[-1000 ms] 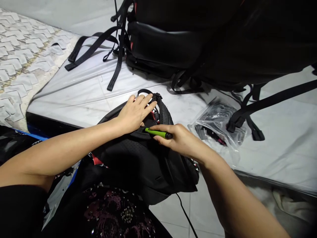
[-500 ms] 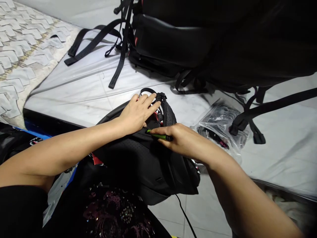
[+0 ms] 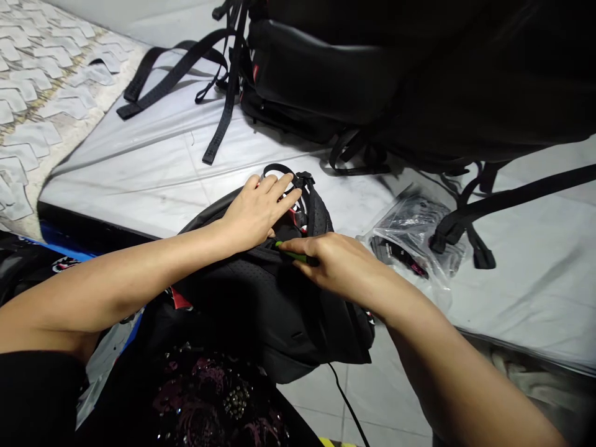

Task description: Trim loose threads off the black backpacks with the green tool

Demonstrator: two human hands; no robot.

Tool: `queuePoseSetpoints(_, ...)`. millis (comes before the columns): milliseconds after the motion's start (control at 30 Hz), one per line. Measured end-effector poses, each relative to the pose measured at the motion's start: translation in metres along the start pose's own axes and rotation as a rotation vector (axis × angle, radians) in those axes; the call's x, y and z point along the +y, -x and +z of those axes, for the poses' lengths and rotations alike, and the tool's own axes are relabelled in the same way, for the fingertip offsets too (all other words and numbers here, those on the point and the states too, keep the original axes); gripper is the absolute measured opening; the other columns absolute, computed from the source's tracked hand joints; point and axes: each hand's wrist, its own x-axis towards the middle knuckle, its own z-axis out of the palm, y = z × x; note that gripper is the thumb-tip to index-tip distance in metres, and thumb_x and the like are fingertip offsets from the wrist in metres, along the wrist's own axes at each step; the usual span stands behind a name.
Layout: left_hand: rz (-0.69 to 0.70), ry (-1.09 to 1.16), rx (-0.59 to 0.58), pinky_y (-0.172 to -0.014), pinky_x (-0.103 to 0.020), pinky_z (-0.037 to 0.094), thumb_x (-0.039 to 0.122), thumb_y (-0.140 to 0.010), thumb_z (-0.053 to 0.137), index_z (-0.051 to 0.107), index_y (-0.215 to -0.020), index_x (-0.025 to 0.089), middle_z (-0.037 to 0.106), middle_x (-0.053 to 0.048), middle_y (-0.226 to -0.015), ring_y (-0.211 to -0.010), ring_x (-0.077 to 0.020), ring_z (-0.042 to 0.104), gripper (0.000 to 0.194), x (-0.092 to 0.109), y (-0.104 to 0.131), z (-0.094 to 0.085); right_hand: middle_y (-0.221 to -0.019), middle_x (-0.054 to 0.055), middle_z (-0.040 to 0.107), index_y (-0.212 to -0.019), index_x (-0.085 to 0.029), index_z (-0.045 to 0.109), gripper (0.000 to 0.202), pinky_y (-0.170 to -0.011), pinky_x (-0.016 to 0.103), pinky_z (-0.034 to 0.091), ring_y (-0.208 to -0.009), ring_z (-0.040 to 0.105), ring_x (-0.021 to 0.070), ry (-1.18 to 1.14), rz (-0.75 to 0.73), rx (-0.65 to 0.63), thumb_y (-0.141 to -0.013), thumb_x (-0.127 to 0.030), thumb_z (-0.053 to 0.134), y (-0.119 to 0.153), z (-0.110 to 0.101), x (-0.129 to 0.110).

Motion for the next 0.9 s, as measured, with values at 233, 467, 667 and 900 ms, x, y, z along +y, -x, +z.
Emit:
queuePoseSetpoints(233,-0.008,-0.003,0.0,-0.111,-0.044,0.03,0.04,-0.085,0.073,0.029,-0.155,0.014,0.026,-0.017,-0.163,-0.139,-0.0341,0.036,0.087,0.0,0.0,0.002,-0.11,0.0,0.078,-0.122,-0.032,0.072,0.041,-0.079,0.032,0.061,-0.096,0.075,0.0245,0.008,0.009,0.001,-0.086,-0.012,0.066,0.002,-0.001,0.001)
queuePoseSetpoints(467,-0.003,-0.005,0.014,-0.11,-0.045,0.031,0.039,-0.085,0.073,0.03,-0.155,0.014,0.027,-0.017,-0.162,-0.138,-0.0345,0.036,0.086,0.001,0.0,0.003,-0.122,-0.001,0.073,-0.122,-0.03,0.072,0.045,-0.086,0.034,0.06,-0.107,0.072,0.0244,-0.008,-0.04,0.02,-0.086,-0.006,0.058,0.003,0.003,0.003)
queuePoseSetpoints(667,-0.005,0.0,0.013,-0.11,-0.045,0.032,0.039,-0.085,0.072,0.031,-0.155,0.014,0.027,-0.017,-0.163,-0.137,-0.0342,0.037,0.084,0.001,0.0,0.002,-0.122,0.001,0.073,-0.119,-0.026,0.073,0.045,-0.082,0.032,0.061,-0.101,0.074,0.0226,0.028,-0.062,0.071,-0.087,-0.003,0.05,0.006,0.01,0.0)
queuePoseSetpoints(900,0.0,-0.008,0.028,-0.109,-0.046,0.033,0.039,-0.085,0.073,0.031,-0.154,0.014,0.028,-0.017,-0.162,-0.137,-0.0345,0.038,0.085,0.001,0.001,0.003,-0.126,0.002,0.071,-0.119,-0.026,0.073,0.048,-0.079,0.031,0.061,-0.103,0.073,0.0238,0.118,-0.066,0.036,-0.084,0.0,0.053,0.003,0.006,-0.006)
